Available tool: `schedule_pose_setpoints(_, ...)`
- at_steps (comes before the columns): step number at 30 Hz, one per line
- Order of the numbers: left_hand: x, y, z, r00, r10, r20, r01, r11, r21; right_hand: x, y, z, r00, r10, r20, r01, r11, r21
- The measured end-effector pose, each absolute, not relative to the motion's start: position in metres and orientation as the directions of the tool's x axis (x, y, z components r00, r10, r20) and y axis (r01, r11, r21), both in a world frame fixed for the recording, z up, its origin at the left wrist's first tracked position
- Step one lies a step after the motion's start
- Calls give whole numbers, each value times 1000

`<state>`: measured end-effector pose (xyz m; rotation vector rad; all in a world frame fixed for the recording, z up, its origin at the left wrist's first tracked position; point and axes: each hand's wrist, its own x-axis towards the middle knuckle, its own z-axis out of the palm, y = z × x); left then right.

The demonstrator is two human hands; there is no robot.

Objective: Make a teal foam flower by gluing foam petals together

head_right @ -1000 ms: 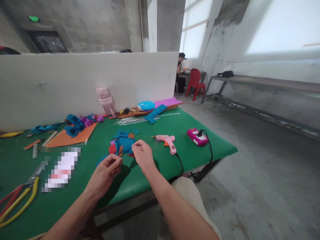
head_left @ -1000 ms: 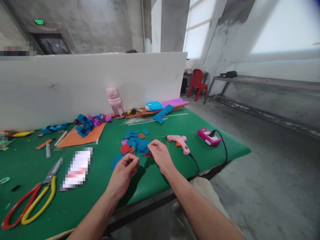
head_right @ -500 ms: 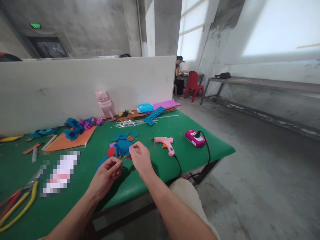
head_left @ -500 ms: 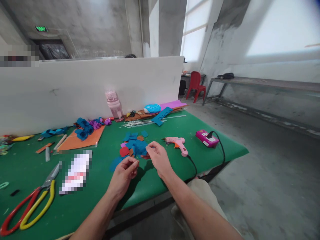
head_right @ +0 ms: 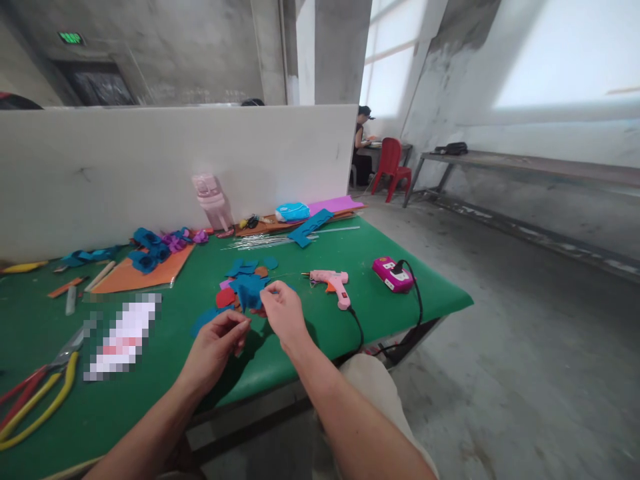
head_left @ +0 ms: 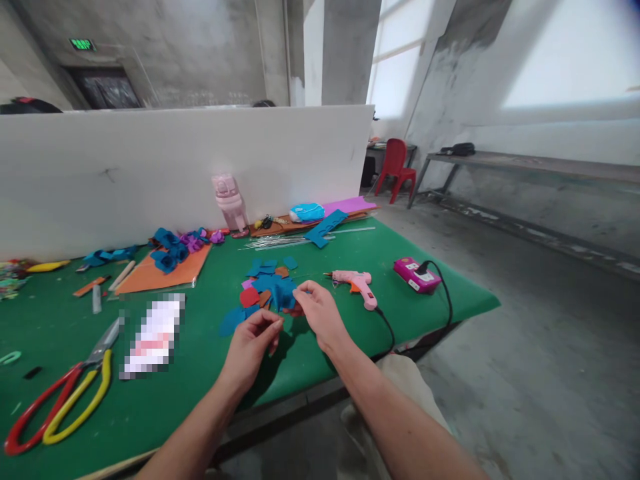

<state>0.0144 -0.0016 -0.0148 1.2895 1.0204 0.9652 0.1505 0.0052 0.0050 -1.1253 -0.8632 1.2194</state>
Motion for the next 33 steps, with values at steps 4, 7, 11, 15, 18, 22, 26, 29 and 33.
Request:
schedule_pose_setpoints(4, 15, -2, -12, 262, 965, -31, 37, 22, 999, 150, 5, 5, 160, 984, -74, -275, -27, -961)
schedule_pose_setpoints(7, 16, -3, -11, 252, 968, -21, 64, 5, 998, 150, 4, 6, 148, 986, -83, -292, -36, -956)
schedule_pose_setpoints(11, 16, -4, -11, 253, 968, -7, 93, -17, 996, 150, 3, 7, 140, 987, -83, -295, -38, -955)
schedule_pose_setpoints(15, 15, -3, -12, 261, 965, 5, 100, -32, 994, 149, 2, 9, 144, 986, -79, -293, -34, -956)
schedule_pose_setpoints(18, 15, -3, -13, 267, 964, 5, 103, -34, 994, 149, 2, 9, 136, 988, -67, -303, -23, -953)
schedule_pose_setpoints(22, 15, -4, -12, 267, 964, 1, 92, -26, 995, 149, 2, 9, 124, 991, -51, -301, -12, -954)
schedule_pose_setpoints(26, 16, -4, -11, 264, 964, -3, 90, -22, 996, 150, 2, 9, 130, 991, -41, -310, 1, -951)
schedule_pose_setpoints(29, 15, -4, -11, 272, 962, 0, 83, -23, 996, 150, 1, 10, 126, 991, -46, -321, -3, -947)
schedule_pose_setpoints(33, 15, -5, -11, 271, 963, 4, 75, -25, 997, 151, 1, 11, 121, 992, -46, -324, -4, -946)
